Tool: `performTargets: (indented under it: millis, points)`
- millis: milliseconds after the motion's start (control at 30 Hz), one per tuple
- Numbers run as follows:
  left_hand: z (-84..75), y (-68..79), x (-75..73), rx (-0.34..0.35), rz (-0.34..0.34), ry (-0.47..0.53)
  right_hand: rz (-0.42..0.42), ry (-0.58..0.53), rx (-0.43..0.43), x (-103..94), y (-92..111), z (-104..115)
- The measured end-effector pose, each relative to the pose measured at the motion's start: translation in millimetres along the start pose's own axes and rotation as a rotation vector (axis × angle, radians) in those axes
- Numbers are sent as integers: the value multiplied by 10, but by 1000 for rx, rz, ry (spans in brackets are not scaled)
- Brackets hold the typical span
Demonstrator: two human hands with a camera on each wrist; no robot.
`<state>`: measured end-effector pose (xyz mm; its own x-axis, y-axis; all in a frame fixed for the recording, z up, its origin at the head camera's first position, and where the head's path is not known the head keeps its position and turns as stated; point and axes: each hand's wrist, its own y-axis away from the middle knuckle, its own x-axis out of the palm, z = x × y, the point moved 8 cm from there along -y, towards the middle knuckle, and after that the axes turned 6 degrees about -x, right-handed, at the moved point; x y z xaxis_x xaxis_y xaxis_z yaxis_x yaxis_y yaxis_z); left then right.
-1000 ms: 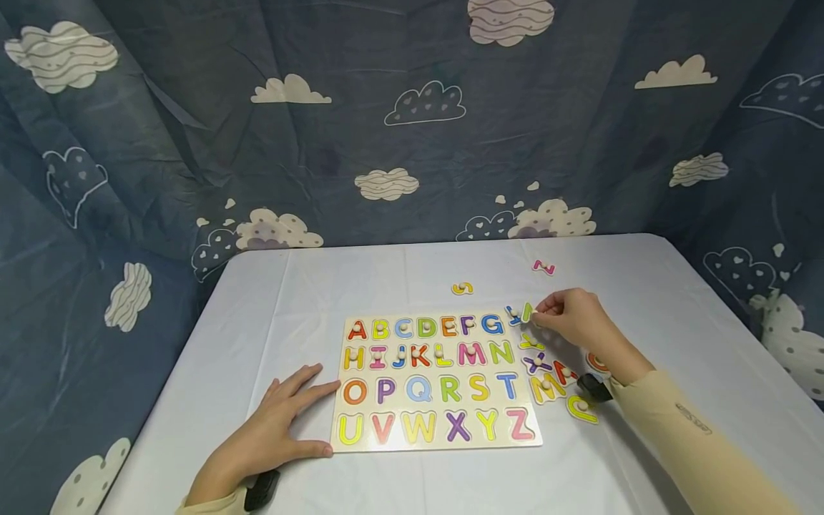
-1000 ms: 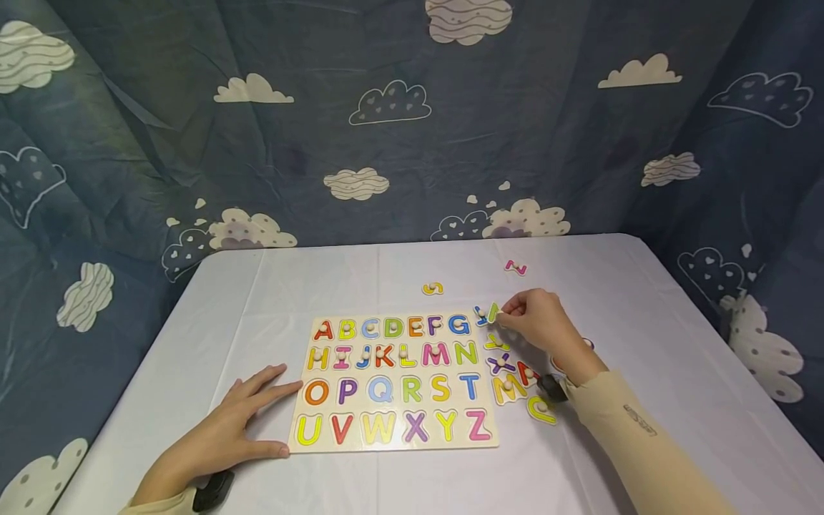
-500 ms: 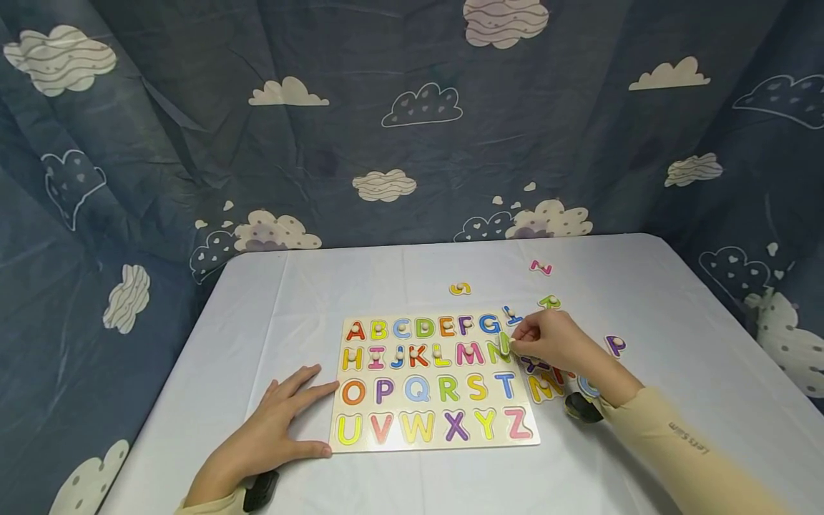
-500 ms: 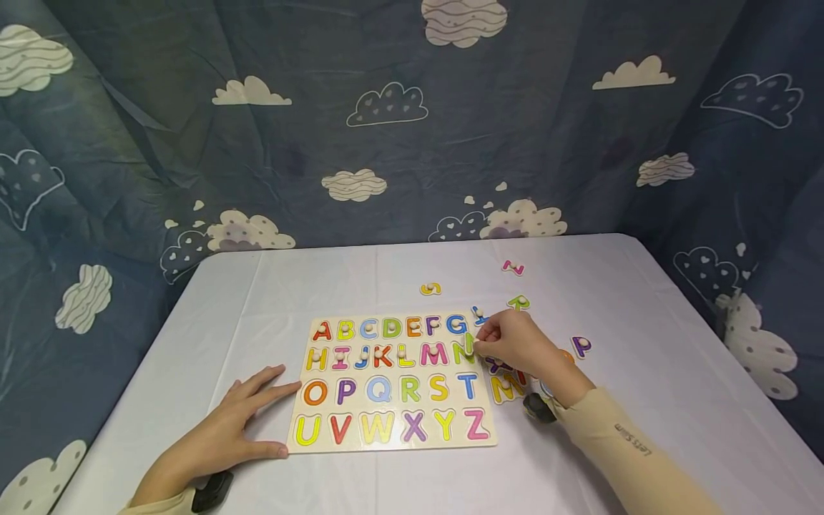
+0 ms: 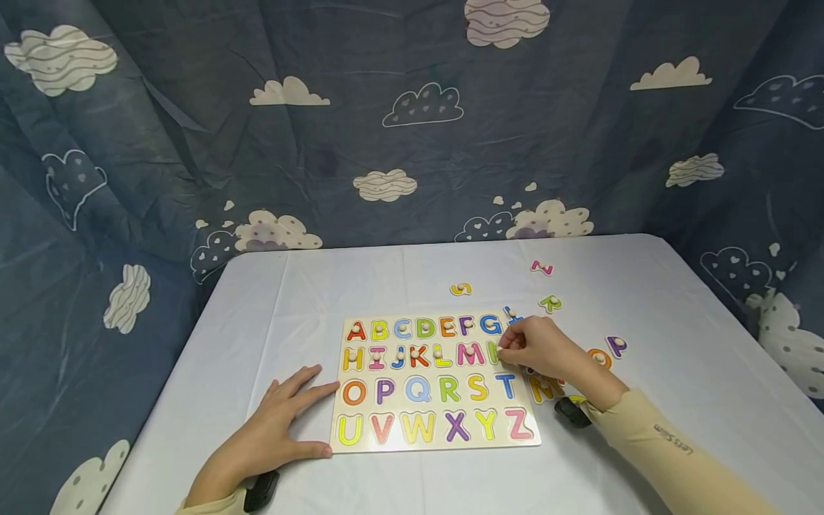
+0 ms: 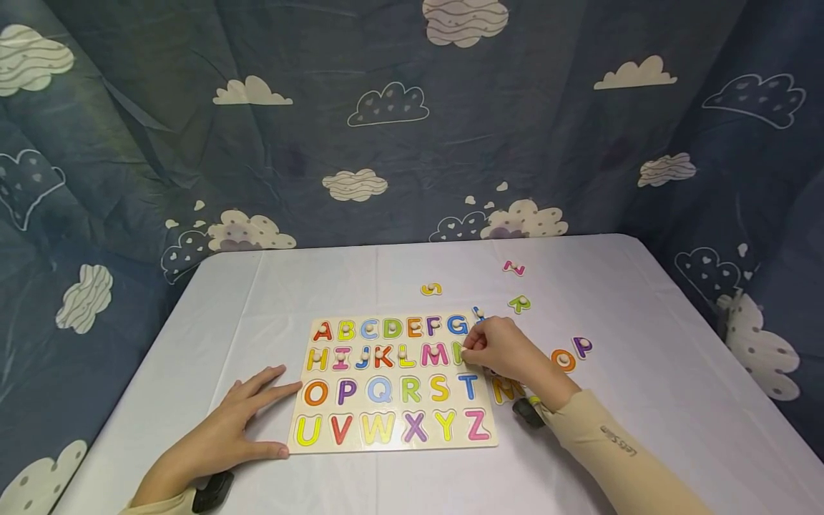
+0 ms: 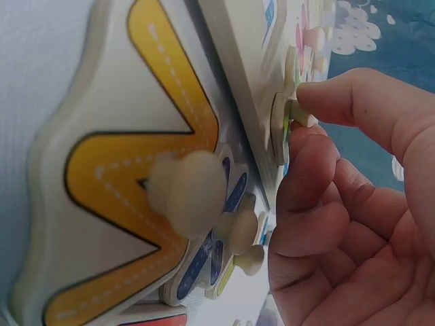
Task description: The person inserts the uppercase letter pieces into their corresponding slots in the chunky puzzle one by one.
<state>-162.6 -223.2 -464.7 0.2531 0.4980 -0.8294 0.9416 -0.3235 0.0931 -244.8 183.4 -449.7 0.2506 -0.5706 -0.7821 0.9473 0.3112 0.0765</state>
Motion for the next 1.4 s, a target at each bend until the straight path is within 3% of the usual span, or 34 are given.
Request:
performTargets:
  millis: [300, 467, 733, 967, 1167, 1400]
  points:
    - [-6, -4, -1, 0, -2, -8, 7, -7, -1, -11, 29, -20]
    - [-3, -2, 13, -7, 1, -12, -37, 2, -14, -171, 141, -60]
    - [-15, 1, -2, 17, -13, -15, -174, 28, 107, -569, 580, -417]
    - [-13, 12, -13, 28, -27, -20, -244, 22, 174, -763, 942, -823]
    - [-10, 13, -8, 23, -20, -5, -326, 29, 217, -818, 1094, -1114]
    - [-10, 16, -6, 37, -27, -3, -329, 14, 244, -734, 1093, -1251]
